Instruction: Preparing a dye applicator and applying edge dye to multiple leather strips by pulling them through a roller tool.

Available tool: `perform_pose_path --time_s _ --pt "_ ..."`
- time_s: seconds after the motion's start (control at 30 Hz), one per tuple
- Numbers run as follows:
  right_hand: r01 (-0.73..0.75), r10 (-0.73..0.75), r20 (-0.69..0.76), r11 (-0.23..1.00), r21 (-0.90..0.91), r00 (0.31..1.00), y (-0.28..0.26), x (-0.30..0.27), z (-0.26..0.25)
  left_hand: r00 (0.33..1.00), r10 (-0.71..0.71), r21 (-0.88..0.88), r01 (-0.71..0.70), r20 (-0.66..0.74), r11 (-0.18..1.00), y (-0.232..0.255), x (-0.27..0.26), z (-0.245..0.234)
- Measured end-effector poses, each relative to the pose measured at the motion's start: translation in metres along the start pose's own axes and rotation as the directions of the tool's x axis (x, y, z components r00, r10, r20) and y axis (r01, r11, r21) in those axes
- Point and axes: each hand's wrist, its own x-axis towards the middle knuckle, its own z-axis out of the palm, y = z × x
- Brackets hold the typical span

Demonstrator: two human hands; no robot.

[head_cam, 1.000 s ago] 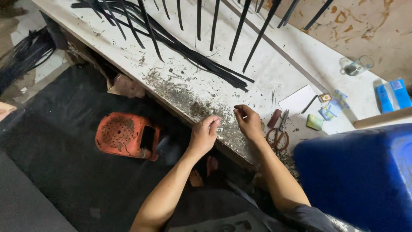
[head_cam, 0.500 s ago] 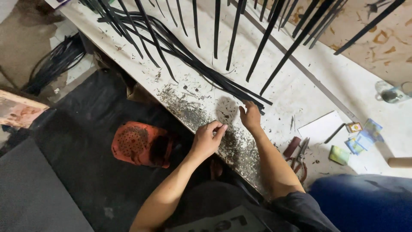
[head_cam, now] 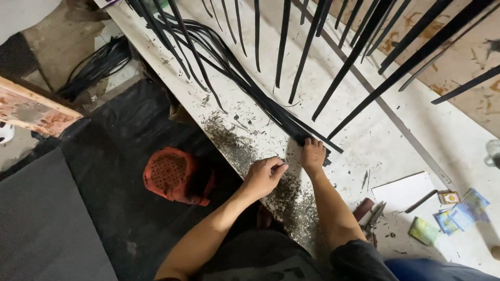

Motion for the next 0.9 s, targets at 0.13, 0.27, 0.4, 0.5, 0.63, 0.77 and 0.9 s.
perform_pose_path --time_s 0.13,0.27,0.4,0.5,0.63,0.77,0.9 --pt "0.001 0.0 -0.031 0.999 0.048 1.0 0.007 -0.01 0.001 0.999 -0.021 -0.033 0.023 0.047 0.999 0.017 0.009 -0.006" --pt "0.051 -0.057 0.023 0.979 0.195 0.998 0.028 -0.044 -0.033 0.993 -0.009 -0.038 0.014 0.117 0.999 0.023 0.016 -0.006" --pt "0.04 -0.141 0.153 0.849 0.528 0.978 0.035 -0.111 -0.159 0.971 0.168 0.065 -0.181 0.17 0.981 0.008 0.032 0.011" --pt "-0.007 -0.128 0.162 0.762 0.647 0.978 0.024 -0.165 -0.272 0.887 0.362 0.02 -0.384 0.287 0.923 0.023 0.042 0.014" --pt "-0.052 -0.017 0.094 0.729 0.683 0.995 0.026 -0.217 -0.338 0.737 0.449 -0.138 -0.445 0.506 0.885 0.056 0.049 0.006" --pt "0.07 0.086 -0.163 0.645 0.761 0.983 0.034 -0.27 -0.375 0.633 0.674 -0.332 -0.587 0.381 0.738 0.074 0.056 -0.001" --pt "0.148 0.253 -0.341 0.564 0.812 0.905 0.063 -0.309 -0.367 0.567 0.744 -0.397 -0.629 0.354 0.668 0.104 0.058 -0.021"
